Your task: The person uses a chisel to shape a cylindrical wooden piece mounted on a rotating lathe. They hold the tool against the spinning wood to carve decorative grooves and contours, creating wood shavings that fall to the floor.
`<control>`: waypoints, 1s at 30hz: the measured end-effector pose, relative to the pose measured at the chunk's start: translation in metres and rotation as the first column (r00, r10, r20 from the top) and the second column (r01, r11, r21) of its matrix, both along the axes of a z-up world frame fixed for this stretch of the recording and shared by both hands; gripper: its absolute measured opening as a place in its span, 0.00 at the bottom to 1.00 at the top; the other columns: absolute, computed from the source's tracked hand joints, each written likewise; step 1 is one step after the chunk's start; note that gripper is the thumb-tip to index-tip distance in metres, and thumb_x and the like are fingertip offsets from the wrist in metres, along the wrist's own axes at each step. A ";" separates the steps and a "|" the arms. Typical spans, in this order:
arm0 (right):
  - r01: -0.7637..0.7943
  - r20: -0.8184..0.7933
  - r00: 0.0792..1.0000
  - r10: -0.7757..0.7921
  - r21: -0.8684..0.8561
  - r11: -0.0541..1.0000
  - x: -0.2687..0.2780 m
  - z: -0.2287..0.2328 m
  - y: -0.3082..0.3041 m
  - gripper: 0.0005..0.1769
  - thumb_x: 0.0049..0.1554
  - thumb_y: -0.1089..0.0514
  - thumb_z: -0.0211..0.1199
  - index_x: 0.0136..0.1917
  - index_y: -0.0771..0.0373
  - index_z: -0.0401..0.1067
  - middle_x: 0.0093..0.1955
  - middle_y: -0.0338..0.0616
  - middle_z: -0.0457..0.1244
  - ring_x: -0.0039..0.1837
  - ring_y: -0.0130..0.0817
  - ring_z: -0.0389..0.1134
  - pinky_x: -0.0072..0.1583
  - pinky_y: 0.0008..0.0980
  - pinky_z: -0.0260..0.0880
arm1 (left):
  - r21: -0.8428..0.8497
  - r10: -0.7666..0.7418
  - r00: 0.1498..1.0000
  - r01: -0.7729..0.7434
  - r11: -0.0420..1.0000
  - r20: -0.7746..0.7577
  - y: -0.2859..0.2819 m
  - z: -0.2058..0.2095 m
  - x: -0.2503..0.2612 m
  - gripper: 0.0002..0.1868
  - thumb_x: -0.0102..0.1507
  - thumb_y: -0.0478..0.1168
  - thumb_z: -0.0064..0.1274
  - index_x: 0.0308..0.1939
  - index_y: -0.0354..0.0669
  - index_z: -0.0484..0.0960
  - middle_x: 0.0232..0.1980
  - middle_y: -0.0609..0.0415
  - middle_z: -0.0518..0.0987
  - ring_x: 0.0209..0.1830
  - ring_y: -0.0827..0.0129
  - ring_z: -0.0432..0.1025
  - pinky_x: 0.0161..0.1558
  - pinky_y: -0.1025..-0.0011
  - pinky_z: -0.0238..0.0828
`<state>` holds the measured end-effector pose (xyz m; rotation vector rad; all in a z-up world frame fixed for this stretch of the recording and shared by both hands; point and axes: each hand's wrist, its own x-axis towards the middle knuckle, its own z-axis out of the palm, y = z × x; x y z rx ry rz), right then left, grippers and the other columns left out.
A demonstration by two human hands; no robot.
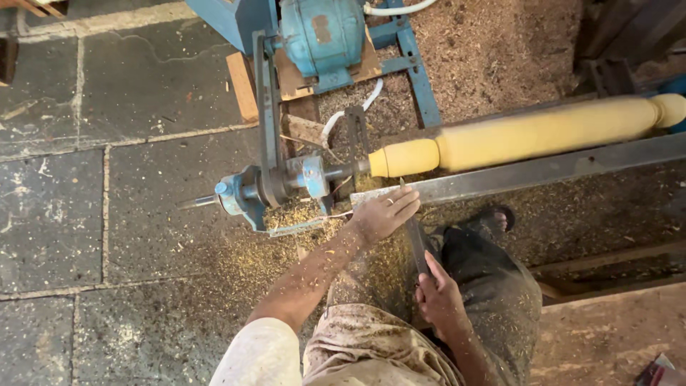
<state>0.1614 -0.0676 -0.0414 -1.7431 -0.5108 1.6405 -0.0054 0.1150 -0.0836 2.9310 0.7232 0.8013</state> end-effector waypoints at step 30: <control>-0.027 -0.019 0.999 0.026 -0.089 0.996 0.023 0.013 0.014 0.34 0.62 0.60 0.54 0.80 0.45 0.59 0.26 0.37 0.55 0.23 0.24 0.48 0.25 0.27 0.47 | 0.126 0.010 0.998 -0.017 0.992 0.058 0.006 -0.012 0.005 0.22 0.64 0.39 0.52 0.63 0.43 0.79 0.66 0.53 0.77 0.70 0.61 0.70 0.62 0.66 0.79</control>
